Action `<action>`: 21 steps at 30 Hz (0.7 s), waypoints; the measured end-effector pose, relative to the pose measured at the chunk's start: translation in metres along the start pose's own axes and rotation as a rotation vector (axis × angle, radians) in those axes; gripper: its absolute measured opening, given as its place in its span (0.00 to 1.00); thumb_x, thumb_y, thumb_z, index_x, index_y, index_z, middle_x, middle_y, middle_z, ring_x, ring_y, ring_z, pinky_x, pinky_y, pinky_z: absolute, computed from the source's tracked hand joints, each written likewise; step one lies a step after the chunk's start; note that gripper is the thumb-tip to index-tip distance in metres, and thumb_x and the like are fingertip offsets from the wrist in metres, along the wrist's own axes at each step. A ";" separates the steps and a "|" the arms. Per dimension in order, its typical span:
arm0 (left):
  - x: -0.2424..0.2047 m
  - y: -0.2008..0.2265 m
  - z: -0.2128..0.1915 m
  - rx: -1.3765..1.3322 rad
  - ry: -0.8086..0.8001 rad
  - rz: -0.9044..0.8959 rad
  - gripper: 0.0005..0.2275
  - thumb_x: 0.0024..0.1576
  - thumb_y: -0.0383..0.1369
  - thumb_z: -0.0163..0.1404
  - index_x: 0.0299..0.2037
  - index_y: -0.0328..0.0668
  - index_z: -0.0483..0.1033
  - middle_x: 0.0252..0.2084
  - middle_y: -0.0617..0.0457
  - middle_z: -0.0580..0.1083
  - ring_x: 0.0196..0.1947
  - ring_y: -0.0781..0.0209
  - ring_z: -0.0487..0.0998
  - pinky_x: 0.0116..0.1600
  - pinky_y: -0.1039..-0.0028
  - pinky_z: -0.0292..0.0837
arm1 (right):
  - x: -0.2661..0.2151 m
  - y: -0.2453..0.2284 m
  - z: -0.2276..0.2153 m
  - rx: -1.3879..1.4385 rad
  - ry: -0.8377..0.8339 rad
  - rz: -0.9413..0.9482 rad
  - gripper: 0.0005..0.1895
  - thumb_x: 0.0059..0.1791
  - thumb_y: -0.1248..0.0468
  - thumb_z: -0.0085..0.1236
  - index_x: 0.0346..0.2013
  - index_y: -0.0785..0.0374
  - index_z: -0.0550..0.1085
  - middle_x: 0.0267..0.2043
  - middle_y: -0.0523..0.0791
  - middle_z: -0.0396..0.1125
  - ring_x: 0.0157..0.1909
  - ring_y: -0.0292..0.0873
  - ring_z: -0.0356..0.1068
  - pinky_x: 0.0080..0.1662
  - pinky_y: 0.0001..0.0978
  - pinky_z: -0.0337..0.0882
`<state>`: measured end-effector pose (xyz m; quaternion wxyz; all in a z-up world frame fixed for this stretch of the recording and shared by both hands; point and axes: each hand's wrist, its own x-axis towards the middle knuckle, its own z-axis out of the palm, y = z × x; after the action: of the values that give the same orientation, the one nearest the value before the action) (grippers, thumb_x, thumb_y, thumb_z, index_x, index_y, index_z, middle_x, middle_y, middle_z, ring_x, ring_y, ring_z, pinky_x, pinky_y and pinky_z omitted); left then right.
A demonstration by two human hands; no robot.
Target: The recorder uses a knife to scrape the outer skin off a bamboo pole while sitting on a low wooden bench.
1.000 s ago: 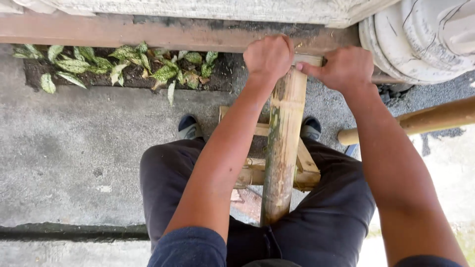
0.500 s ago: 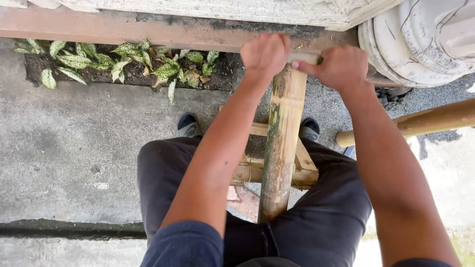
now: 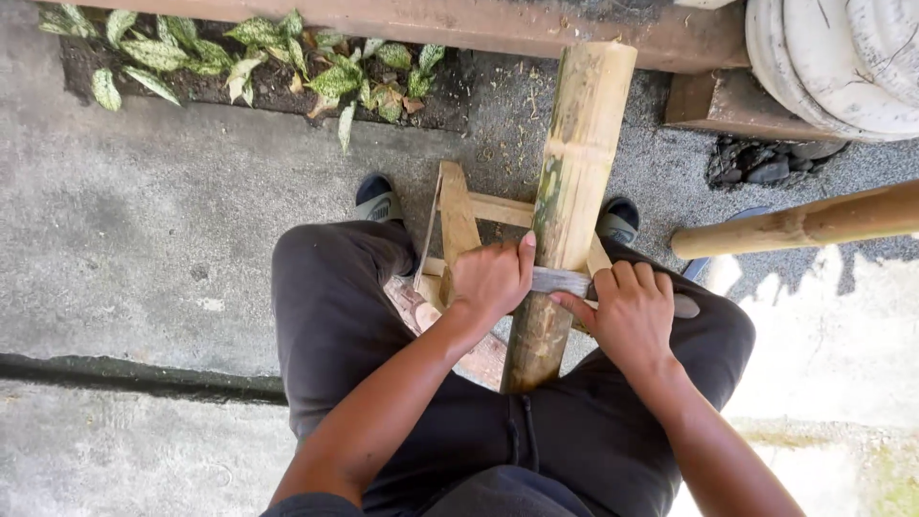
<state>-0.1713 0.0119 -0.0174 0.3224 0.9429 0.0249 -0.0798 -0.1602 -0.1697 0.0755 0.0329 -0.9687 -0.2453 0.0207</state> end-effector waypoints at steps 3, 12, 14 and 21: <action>-0.003 0.008 -0.004 -0.019 -0.125 -0.077 0.29 0.68 0.46 0.33 0.18 0.43 0.77 0.16 0.44 0.73 0.13 0.45 0.74 0.21 0.55 0.68 | -0.002 -0.007 -0.013 -0.077 0.042 -0.006 0.29 0.44 0.36 0.59 0.22 0.60 0.70 0.26 0.46 0.65 0.32 0.50 0.68 0.39 0.43 0.66; -0.028 0.003 0.007 -0.036 -0.056 -0.005 0.29 0.69 0.47 0.31 0.19 0.43 0.76 0.15 0.43 0.73 0.12 0.47 0.73 0.19 0.57 0.67 | -0.022 -0.009 -0.003 -0.009 -0.114 0.039 0.37 0.37 0.28 0.59 0.15 0.62 0.69 0.19 0.46 0.65 0.23 0.48 0.69 0.28 0.40 0.66; -0.030 0.002 0.008 -0.067 -0.078 0.001 0.29 0.69 0.46 0.30 0.19 0.42 0.76 0.15 0.45 0.73 0.11 0.49 0.72 0.18 0.59 0.66 | -0.025 -0.006 0.001 -0.022 -0.139 0.038 0.38 0.38 0.28 0.59 0.14 0.62 0.68 0.18 0.46 0.65 0.22 0.47 0.69 0.27 0.38 0.66; -0.011 0.008 -0.002 -0.104 0.034 0.100 0.28 0.71 0.43 0.31 0.21 0.42 0.75 0.16 0.48 0.71 0.09 0.55 0.69 0.16 0.64 0.64 | -0.015 0.001 0.004 -0.065 -0.176 0.062 0.39 0.38 0.26 0.59 0.11 0.60 0.69 0.14 0.45 0.65 0.17 0.46 0.68 0.23 0.37 0.65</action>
<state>-0.1813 0.0070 -0.0088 0.3742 0.9261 -0.0129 -0.0463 -0.1732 -0.1771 0.0721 -0.0207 -0.9708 -0.2175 0.0988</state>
